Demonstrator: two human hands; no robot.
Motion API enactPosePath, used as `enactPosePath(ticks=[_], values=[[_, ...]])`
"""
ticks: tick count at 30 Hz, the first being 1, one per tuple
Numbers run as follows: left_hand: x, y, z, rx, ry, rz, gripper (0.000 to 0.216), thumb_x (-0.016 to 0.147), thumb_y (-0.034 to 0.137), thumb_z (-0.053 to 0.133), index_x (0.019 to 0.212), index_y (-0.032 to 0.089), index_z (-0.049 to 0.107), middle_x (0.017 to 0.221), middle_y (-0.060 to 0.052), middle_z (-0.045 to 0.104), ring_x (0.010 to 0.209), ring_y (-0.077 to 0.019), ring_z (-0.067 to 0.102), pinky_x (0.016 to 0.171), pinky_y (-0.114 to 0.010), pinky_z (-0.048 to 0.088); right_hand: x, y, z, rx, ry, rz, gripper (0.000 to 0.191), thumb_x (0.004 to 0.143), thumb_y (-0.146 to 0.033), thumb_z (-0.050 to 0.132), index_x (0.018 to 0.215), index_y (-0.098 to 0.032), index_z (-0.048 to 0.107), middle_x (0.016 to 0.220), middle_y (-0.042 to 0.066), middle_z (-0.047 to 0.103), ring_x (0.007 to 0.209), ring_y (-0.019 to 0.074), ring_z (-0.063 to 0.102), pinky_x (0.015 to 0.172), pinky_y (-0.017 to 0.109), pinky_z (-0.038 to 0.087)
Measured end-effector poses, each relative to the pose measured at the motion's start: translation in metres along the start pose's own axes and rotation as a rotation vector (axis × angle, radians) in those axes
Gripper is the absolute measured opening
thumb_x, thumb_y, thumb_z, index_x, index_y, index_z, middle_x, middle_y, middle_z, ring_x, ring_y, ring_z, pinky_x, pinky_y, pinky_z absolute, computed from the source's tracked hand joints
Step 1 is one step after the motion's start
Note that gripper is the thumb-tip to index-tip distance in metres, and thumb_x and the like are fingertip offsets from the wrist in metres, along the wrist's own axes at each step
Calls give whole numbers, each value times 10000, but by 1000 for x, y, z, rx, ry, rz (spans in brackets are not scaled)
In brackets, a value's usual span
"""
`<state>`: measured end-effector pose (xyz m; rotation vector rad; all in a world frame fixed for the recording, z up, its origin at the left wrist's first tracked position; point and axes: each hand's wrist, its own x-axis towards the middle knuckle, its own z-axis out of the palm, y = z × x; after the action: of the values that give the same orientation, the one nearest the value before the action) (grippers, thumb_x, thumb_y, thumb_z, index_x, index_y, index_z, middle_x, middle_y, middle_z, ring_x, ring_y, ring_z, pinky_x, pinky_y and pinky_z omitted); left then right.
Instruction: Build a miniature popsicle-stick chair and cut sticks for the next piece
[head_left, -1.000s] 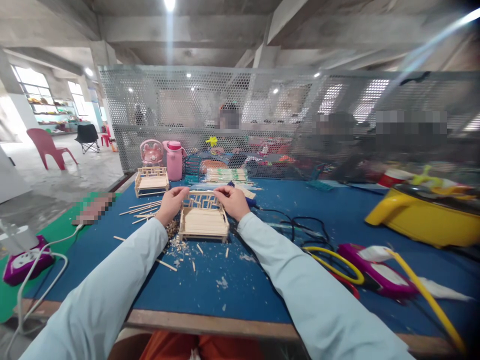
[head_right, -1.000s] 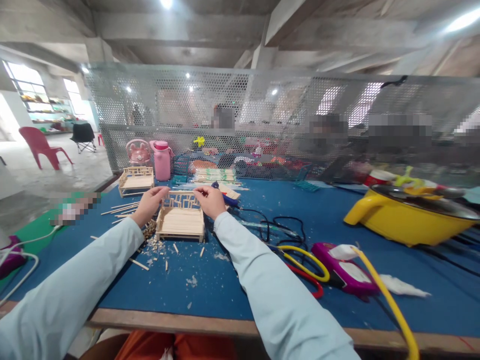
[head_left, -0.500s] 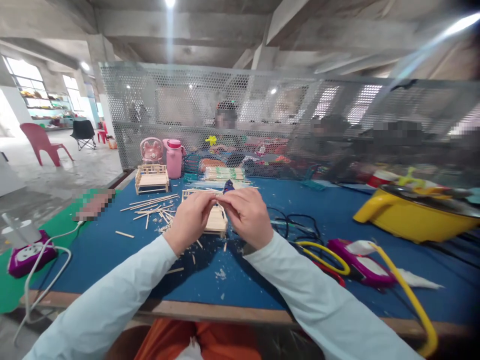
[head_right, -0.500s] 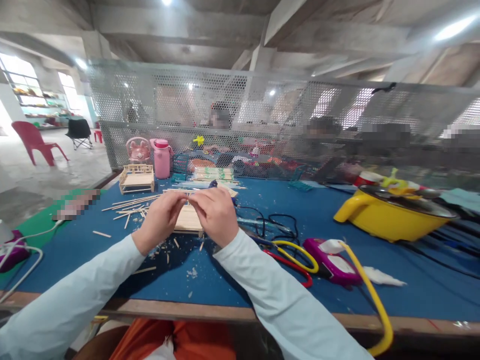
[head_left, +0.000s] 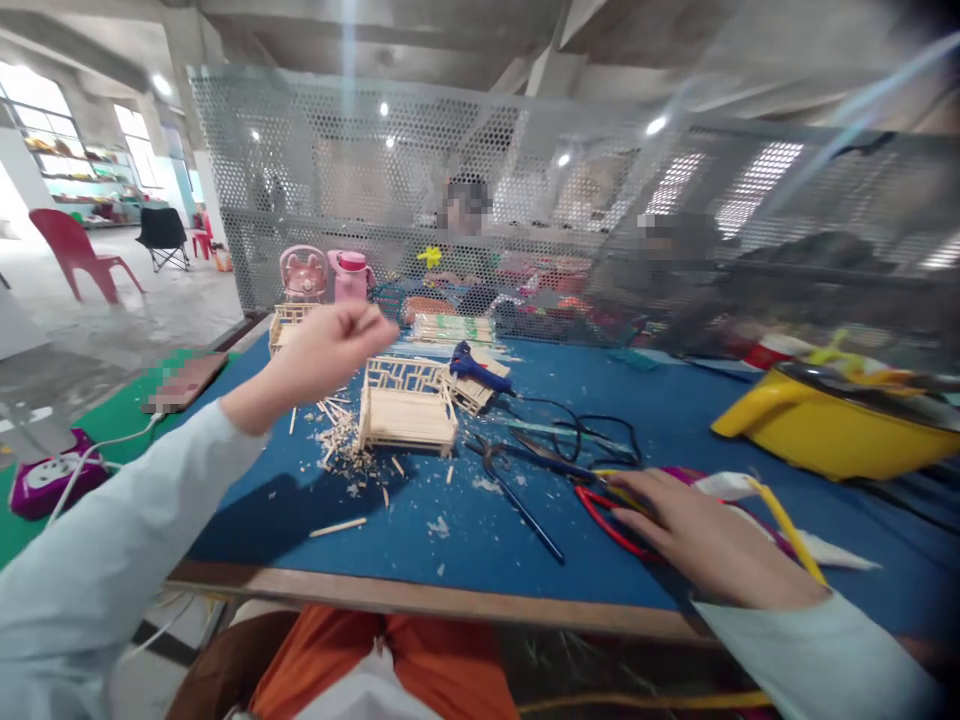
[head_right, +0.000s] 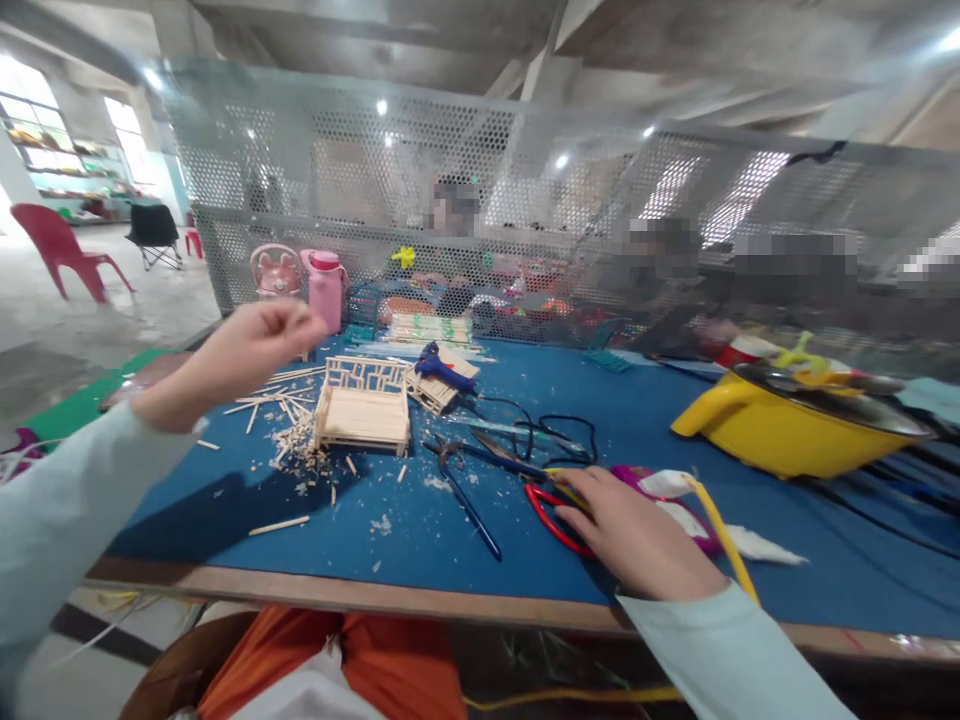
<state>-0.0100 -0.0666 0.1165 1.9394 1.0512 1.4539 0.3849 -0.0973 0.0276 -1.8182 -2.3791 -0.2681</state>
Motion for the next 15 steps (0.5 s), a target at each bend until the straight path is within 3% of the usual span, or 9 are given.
enactPosePath(ticks=[2, 4, 8, 12, 15], values=[[-33, -6, -4, 317, -437, -98, 242, 661, 376, 648, 530, 199, 551, 476, 25, 477, 429, -86, 392, 449, -219, 271, -2, 2, 4, 1, 18, 32, 325, 730, -381, 488, 962, -195, 619, 913, 119, 680, 797, 277, 652, 595, 347, 505], [-68, -18, -5, 571, -623, -168, 182, 627, 396, 665, 595, 226, 607, 563, -2, 575, 495, -129, 478, 482, -242, 295, -2, 1, 7, 18, 16, 25, 334, 725, -361, 496, 984, -182, 606, 942, 127, 681, 808, 282, 653, 611, 349, 506], [-107, -36, -2, 767, -754, -221, 121, 752, 335, 536, 781, 251, 618, 798, -31, 660, 714, -197, 600, 595, -263, 365, 1, -5, 6, -25, -30, 43, 364, 732, -282, 468, 1061, -167, 571, 895, 127, 694, 727, 265, 661, 551, 324, 475], [-105, -39, 1, 864, -799, -232, 239, 849, 304, 369, 799, 231, 591, 802, -44, 654, 733, -200, 617, 626, -276, 397, 9, -13, -10, -125, -58, 67, 354, 695, -288, 533, 1028, -188, 605, 769, 123, 701, 632, 265, 649, 488, 316, 419], [-96, -46, 0, 1056, -709, -240, 290, 868, 280, 308, 811, 196, 580, 826, -78, 636, 736, -223, 621, 622, -303, 413, 15, -15, -26, -205, -26, 77, 341, 620, -216, 606, 957, -226, 657, 752, 138, 703, 628, 269, 646, 469, 316, 365]])
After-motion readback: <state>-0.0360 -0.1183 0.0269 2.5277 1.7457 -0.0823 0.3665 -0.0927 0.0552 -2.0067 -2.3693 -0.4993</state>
